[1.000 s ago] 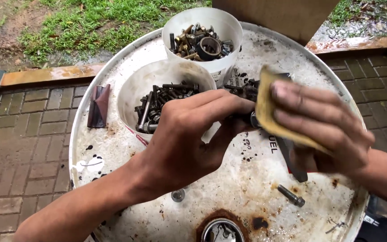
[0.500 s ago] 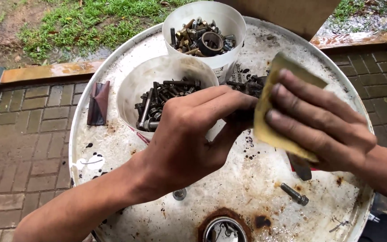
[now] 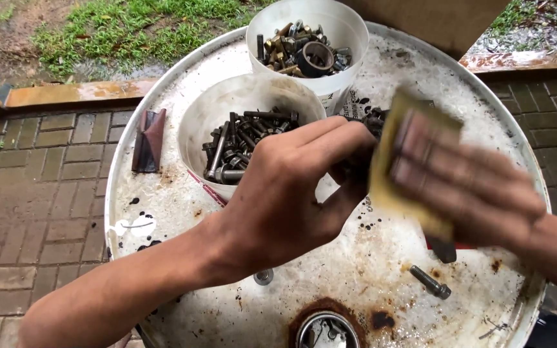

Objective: The person scrubs a bolt with a dark abrasive pad over a white barrel, then switches to a yellow sanding sheet to continue cleaning the same bolt. The bolt is held in one hand while the other hand rubs the surface. The person briefly inspects the bolt before resuming scrubbing.

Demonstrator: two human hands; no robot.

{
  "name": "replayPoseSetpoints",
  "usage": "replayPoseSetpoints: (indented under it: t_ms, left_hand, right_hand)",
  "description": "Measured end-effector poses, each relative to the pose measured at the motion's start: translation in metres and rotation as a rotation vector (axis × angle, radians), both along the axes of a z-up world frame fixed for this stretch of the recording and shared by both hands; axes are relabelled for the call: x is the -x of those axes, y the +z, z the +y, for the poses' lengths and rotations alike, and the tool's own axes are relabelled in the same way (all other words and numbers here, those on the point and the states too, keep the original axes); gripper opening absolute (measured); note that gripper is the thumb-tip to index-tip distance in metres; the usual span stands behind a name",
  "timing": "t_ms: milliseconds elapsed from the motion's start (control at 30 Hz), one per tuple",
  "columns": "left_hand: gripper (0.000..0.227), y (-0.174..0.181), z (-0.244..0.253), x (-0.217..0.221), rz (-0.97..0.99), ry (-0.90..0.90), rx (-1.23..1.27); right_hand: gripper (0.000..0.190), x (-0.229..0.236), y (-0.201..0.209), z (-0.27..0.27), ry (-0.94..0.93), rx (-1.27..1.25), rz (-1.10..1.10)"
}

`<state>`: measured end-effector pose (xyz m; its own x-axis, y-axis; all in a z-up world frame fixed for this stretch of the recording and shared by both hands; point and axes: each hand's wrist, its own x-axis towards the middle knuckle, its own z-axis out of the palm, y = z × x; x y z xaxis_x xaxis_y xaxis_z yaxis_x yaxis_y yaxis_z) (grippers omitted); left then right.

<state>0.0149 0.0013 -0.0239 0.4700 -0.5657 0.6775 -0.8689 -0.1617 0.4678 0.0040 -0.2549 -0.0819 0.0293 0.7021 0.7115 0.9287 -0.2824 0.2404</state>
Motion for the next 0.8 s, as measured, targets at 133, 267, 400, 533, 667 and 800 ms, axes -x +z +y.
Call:
replayPoseSetpoints:
  t_ms: [133,267,400,533,667,800]
  left_hand:
    - [0.018,-0.002,0.000,0.001,0.022,-0.011,0.020]
    - [0.017,-0.006,0.000,-0.004,-0.002,-0.007,0.025]
    - [0.022,0.003,0.004,-0.003,0.016,-0.021,0.059]
    - [0.018,0.002,0.004,-0.003,0.040,-0.017,0.069]
    - [0.019,-0.002,0.003,-0.004,0.005,0.003,0.039]
    - [0.020,-0.006,0.003,-0.004,0.007,0.007,0.029]
  right_hand:
    - [0.036,0.002,0.017,0.013,-0.049,0.013,-0.031]
    - [0.059,-0.002,0.004,-0.008,-0.129,0.023,-0.001]
    - [0.033,-0.001,-0.004,-0.005,-0.062,0.014,-0.068]
    - [0.042,-0.006,0.006,0.003,-0.060,0.025,-0.050]
    - [0.019,0.006,0.020,0.013,-0.013,0.095,-0.049]
    - [0.043,0.000,0.001,-0.005,-0.125,-0.018,0.022]
